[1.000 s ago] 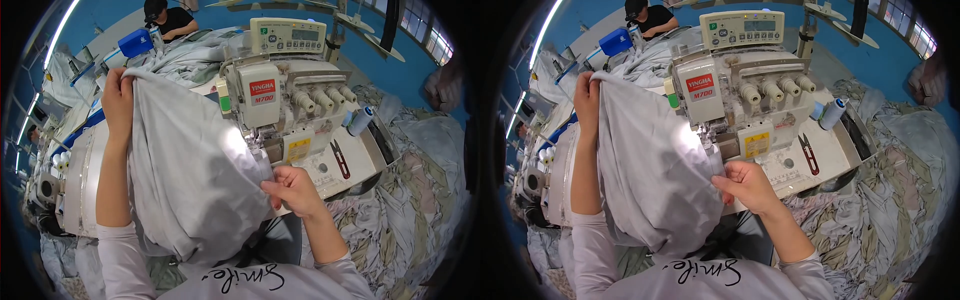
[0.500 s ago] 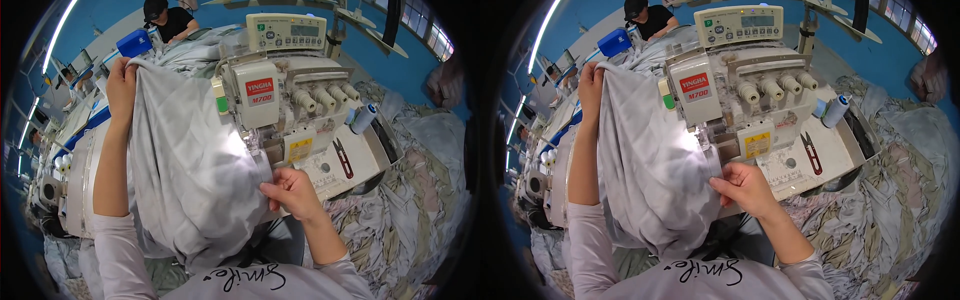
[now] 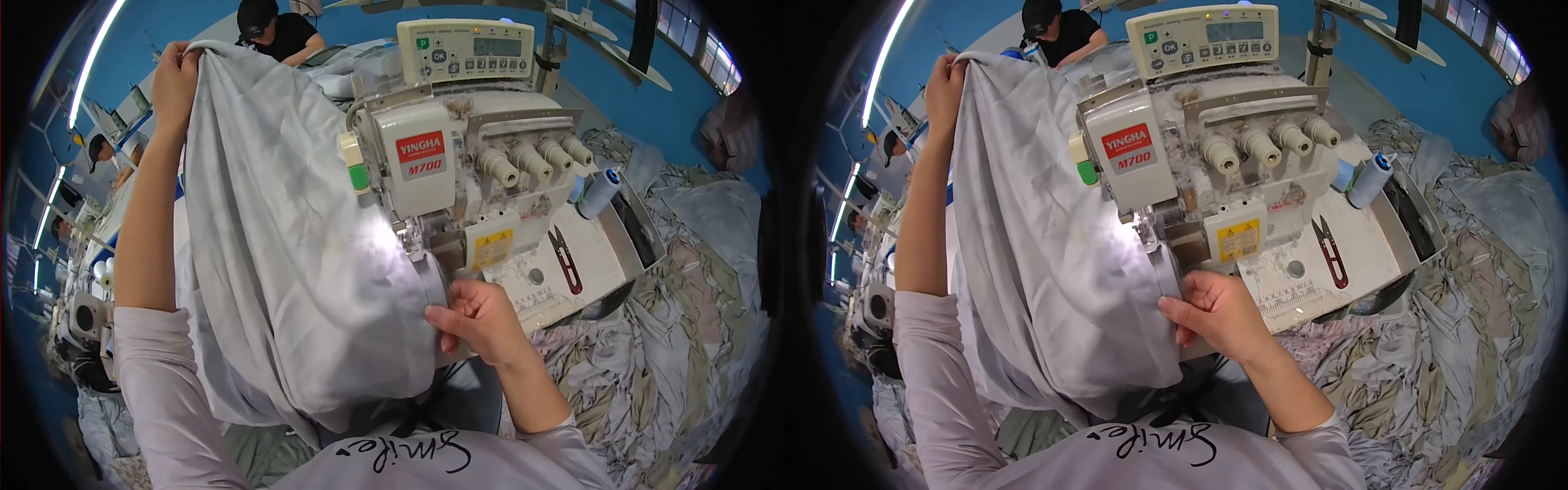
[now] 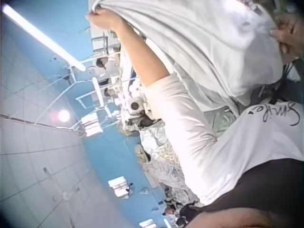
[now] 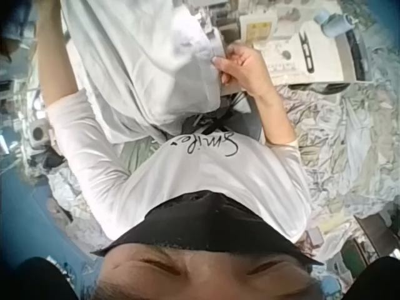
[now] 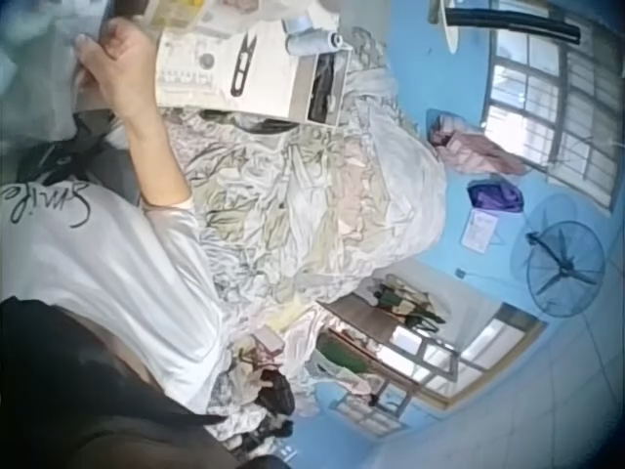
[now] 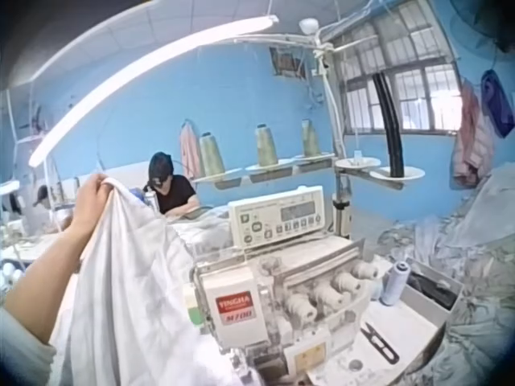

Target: Sewing fabric edges to manufacture pillow covers using an industrial overlock machine.

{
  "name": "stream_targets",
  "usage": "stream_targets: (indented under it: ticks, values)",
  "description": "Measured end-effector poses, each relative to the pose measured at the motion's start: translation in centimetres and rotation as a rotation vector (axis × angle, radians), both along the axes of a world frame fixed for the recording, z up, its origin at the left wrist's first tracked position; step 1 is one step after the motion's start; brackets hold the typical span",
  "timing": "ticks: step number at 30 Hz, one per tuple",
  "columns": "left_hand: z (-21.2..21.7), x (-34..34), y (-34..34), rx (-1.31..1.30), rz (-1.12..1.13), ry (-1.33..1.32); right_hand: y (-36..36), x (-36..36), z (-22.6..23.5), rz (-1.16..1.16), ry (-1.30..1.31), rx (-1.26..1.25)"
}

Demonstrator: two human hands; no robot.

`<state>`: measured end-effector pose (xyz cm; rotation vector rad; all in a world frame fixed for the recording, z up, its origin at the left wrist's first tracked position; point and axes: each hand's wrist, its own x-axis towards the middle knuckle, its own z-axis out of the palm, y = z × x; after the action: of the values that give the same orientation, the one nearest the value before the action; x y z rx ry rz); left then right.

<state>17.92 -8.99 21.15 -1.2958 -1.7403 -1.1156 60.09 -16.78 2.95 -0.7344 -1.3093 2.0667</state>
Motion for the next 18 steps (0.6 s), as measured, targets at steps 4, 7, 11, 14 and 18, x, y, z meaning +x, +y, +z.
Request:
stream_targets:
  ticks: [4,7,11,14,18]
  values:
    - [2.3,-1.6,1.1,0.013,0.032,0.049,0.0,-0.1,-0.1,0.005,-0.03,0.012]
    - [3.9,-3.1,2.1,0.012,0.044,0.078,-0.1,-0.1,0.2,-0.014,-0.036,0.016]
    - [5.9,-4.1,3.5,0.038,0.135,0.116,0.0,-0.1,0.3,-0.008,-0.07,-0.015]
    - [8.1,-6.0,3.6,0.033,0.215,0.133,-0.1,-0.1,0.6,0.008,-0.084,-0.026]
    - [10.4,-9.1,4.5,0.058,0.265,0.174,0.0,-0.2,0.5,-0.001,-0.132,-0.021]
